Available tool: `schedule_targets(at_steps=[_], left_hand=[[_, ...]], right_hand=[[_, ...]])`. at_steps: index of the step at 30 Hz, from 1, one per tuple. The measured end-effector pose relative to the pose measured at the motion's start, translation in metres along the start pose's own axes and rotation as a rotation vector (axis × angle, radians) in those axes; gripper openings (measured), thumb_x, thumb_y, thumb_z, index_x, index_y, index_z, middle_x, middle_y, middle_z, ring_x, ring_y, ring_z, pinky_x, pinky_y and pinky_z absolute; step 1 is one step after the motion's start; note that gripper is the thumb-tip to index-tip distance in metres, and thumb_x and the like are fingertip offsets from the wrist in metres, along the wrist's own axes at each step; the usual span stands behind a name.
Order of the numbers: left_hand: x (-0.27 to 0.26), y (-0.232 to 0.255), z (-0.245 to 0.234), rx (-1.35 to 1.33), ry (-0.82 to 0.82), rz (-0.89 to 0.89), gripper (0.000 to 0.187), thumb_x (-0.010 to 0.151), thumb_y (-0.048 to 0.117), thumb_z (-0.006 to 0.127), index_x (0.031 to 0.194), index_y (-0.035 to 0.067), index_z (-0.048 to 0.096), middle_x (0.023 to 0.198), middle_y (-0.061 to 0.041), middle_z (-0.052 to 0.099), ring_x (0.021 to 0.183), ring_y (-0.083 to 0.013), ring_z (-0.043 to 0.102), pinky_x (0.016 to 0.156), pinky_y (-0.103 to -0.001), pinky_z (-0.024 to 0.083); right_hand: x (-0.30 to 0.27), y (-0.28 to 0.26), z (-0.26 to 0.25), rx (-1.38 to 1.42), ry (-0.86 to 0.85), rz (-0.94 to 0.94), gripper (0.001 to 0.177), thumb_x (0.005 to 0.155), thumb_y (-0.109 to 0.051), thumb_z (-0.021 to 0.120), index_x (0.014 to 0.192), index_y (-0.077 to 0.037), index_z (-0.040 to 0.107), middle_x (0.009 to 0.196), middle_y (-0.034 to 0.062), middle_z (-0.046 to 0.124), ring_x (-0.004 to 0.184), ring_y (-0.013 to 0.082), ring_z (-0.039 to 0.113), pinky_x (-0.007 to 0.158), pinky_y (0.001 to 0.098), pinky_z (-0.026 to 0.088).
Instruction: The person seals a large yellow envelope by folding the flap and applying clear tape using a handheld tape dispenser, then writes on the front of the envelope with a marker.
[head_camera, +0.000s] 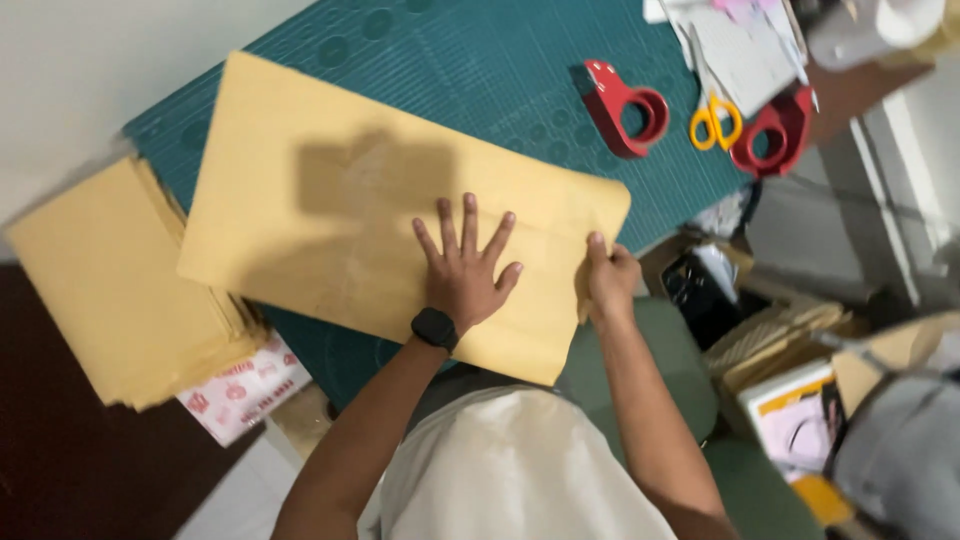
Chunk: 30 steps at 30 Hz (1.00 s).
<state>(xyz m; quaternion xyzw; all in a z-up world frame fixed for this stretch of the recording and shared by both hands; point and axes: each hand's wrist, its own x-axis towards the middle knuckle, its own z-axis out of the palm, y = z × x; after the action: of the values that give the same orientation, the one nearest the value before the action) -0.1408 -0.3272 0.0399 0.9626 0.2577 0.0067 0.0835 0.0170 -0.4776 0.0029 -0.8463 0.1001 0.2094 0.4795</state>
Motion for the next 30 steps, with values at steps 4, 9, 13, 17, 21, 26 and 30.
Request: schedule_targets(at_steps=[4, 9, 13, 17, 21, 26, 30], left_hand=[[0.002, 0.000, 0.000, 0.006, 0.112, 0.032, 0.071, 0.097, 0.062, 0.051, 0.160, 0.032, 0.040, 0.162, -0.030, 0.032, 0.147, -0.0618, 0.023, 0.108, -0.086, 0.016], [0.005, -0.002, 0.006, 0.004, 0.264, 0.077, 0.069, 0.094, 0.056, 0.060, 0.156, 0.027, 0.049, 0.157, -0.034, 0.039, 0.141, -0.0656, 0.033, 0.102, -0.087, 0.024], [0.004, -0.003, 0.011, -0.011, 0.253, 0.067, 0.069, 0.093, 0.053, 0.061, 0.157, 0.030, 0.048, 0.161, -0.032, 0.033, 0.142, -0.0656, 0.030, 0.100, -0.089, 0.023], [0.006, -0.006, 0.015, -0.128, 0.173, 0.252, 0.055, 0.094, 0.054, 0.056, 0.147, 0.042, 0.057, 0.154, -0.010, 0.054, 0.144, -0.0430, 0.045, 0.101, -0.088, 0.028], [0.011, -0.007, 0.012, -0.079, 0.158, 0.381, 0.058, 0.098, 0.047, 0.049, 0.155, 0.039, 0.046, 0.167, -0.001, 0.038, 0.156, -0.0323, 0.028, 0.112, -0.080, 0.024], [0.025, 0.012, 0.014, -0.070, 0.104, 0.489, 0.060, 0.085, 0.034, 0.058, 0.142, 0.015, 0.061, 0.163, 0.000, 0.044, 0.155, -0.0245, 0.030, 0.121, -0.070, 0.027], [0.019, 0.039, 0.024, 0.081, 0.167, 0.476, 0.050, 0.092, 0.020, 0.050, 0.139, 0.005, 0.062, 0.162, -0.012, 0.045, 0.151, -0.0340, 0.038, 0.127, -0.056, 0.028]], right_hand=[[0.020, 0.049, 0.044, 0.174, 0.044, -0.058, 0.030, 0.102, -0.033, 0.067, 0.106, -0.003, 0.069, 0.085, 0.0135, 0.067, 0.081, 0.0231, 0.064, 0.069, 0.0392, 0.051], [-0.008, 0.020, 0.077, -0.219, 0.045, -0.020, 0.043, 0.112, -0.051, 0.036, 0.105, -0.011, 0.053, 0.101, 0.0239, 0.068, 0.108, 0.0493, 0.065, 0.094, 0.0559, 0.048], [-0.015, 0.010, 0.087, -0.265, -0.022, 0.101, 0.044, 0.107, -0.060, 0.038, 0.098, -0.018, 0.048, 0.100, 0.0134, 0.073, 0.110, 0.0403, 0.067, 0.096, 0.0519, 0.048], [-0.004, 0.038, 0.100, -0.297, 0.013, 0.087, 0.046, 0.106, -0.063, 0.042, 0.094, -0.018, 0.045, 0.087, 0.0085, 0.071, 0.101, 0.0372, 0.070, 0.091, 0.0507, 0.051], [-0.007, 0.016, 0.099, -0.342, -0.030, 0.130, 0.043, 0.107, -0.058, 0.039, 0.099, -0.017, 0.048, 0.096, 0.0129, 0.073, 0.109, 0.0429, 0.067, 0.097, 0.0568, 0.049], [-0.009, 0.015, 0.096, -0.369, -0.046, 0.118, 0.044, 0.107, -0.061, 0.034, 0.103, -0.020, 0.049, 0.100, 0.0087, 0.076, 0.112, 0.0393, 0.068, 0.100, 0.0550, 0.049], [-0.006, 0.009, 0.099, -0.401, 0.001, 0.120, 0.032, 0.107, -0.059, 0.036, 0.118, -0.031, 0.047, 0.104, 0.0007, 0.076, 0.115, 0.0279, 0.069, 0.105, 0.0492, 0.048]])
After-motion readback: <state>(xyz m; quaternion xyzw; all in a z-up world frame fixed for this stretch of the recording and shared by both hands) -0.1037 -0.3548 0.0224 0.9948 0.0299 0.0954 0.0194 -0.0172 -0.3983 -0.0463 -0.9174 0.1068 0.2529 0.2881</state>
